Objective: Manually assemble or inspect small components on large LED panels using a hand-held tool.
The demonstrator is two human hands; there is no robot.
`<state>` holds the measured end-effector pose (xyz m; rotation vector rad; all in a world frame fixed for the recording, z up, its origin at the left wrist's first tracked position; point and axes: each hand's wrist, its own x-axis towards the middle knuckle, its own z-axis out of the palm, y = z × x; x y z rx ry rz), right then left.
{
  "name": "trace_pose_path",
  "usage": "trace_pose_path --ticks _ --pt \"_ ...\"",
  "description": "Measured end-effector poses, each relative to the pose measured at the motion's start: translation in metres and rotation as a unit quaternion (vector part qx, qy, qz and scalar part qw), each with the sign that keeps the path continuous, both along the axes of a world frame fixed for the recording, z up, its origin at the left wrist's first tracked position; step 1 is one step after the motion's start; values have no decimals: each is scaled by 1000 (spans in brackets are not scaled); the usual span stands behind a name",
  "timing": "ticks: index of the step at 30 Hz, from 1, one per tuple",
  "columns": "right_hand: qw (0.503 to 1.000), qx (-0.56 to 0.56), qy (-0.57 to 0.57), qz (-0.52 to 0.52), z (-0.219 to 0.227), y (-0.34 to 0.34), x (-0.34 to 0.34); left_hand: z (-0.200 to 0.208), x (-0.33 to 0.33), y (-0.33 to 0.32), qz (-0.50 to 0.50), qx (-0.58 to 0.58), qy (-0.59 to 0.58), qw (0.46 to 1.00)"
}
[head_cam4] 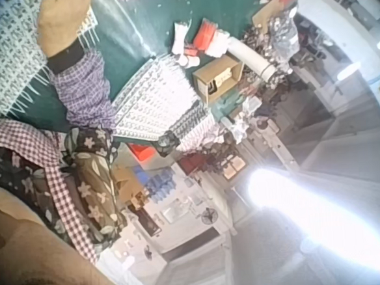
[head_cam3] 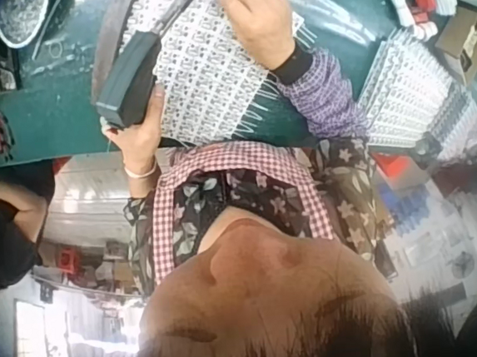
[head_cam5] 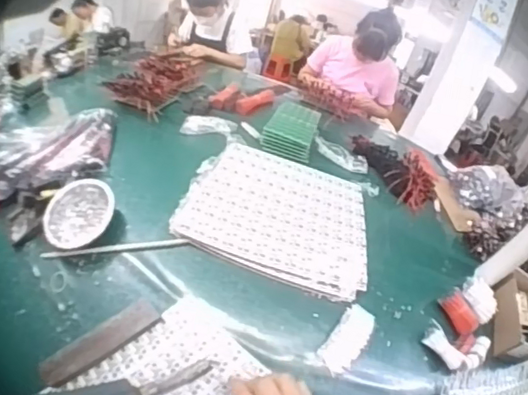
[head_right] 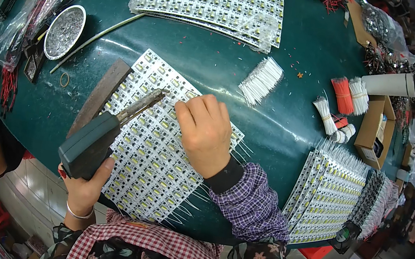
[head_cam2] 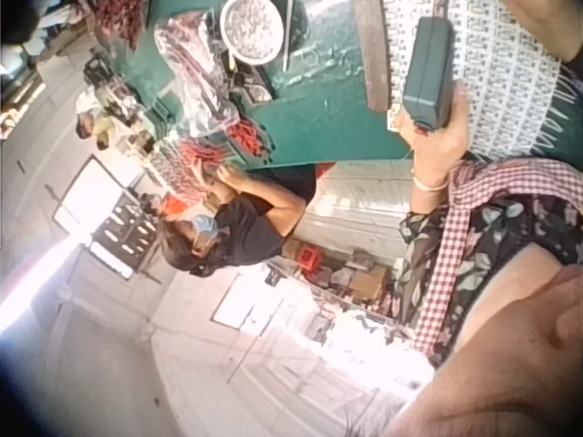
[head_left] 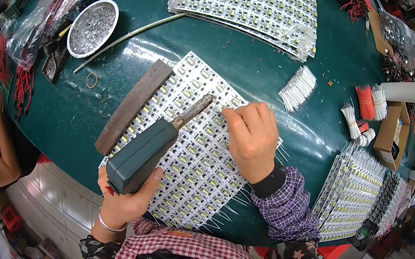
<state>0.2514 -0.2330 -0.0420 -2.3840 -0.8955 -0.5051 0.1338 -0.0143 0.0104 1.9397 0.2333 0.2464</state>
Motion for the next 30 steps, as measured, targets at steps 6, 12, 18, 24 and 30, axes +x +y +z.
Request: trace_pose_path --ticks 6,12,18,24,30 --pt "1000 -2 4 6 -3 1 -4 -1 -13 10 -56 -12 62 996" --pt "1000 3 10 6 -5 2 -6 -1 -5 1 -21 -21 34 999" --pt "1000 -2 12 4 -4 2 -6 -6 -1 1 -46 26 4 999" --pt "1000 -11 8 6 -4 2 -6 -11 -3 5 -74 142 -51 986" --pt "1000 -15 5 5 -4 2 -7 -8 -10 5 -14 17 4 1000"
